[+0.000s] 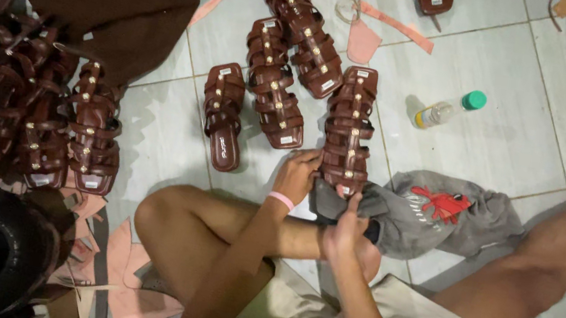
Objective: The person sits on the floor and wipes multiple brown sandals with a grey cloth. They handle the sandals one at a time, wiping the straps and soles, then placing them back on the floor.
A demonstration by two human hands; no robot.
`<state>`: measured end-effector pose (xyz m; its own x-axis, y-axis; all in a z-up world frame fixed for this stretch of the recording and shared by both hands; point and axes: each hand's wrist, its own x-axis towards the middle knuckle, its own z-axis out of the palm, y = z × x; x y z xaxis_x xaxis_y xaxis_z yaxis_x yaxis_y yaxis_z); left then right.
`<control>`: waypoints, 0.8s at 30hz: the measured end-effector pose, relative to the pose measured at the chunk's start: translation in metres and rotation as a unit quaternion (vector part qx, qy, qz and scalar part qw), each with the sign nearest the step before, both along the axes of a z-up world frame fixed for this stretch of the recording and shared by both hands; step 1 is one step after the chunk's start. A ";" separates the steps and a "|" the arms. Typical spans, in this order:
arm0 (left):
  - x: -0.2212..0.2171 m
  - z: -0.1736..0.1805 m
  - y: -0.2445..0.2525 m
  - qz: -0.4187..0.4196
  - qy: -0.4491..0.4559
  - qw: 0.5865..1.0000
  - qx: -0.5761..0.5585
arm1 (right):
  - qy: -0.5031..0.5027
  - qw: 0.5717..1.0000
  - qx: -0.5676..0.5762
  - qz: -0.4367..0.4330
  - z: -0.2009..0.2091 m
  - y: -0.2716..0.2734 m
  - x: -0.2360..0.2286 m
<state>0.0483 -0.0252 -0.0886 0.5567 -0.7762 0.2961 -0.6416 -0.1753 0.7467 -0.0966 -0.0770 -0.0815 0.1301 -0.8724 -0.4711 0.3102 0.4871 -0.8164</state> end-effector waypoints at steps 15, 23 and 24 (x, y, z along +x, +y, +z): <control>-0.007 0.029 -0.007 0.050 0.148 0.987 0.042 | 0.513 0.691 -0.428 0.275 0.063 -0.068 -0.040; -0.007 0.037 -0.010 0.019 0.077 0.990 0.114 | 0.510 0.562 -0.493 0.425 0.092 -0.071 0.002; -0.005 0.037 -0.009 0.013 0.060 0.989 0.134 | 0.505 0.548 -0.486 0.457 0.086 -0.069 -0.003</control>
<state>0.0435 -0.0343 -0.0515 0.5964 -0.8026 0.0123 -0.5433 -0.3923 0.7422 -0.0992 -0.1465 0.0048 0.8227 -0.5635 -0.0756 -0.5499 -0.7547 -0.3579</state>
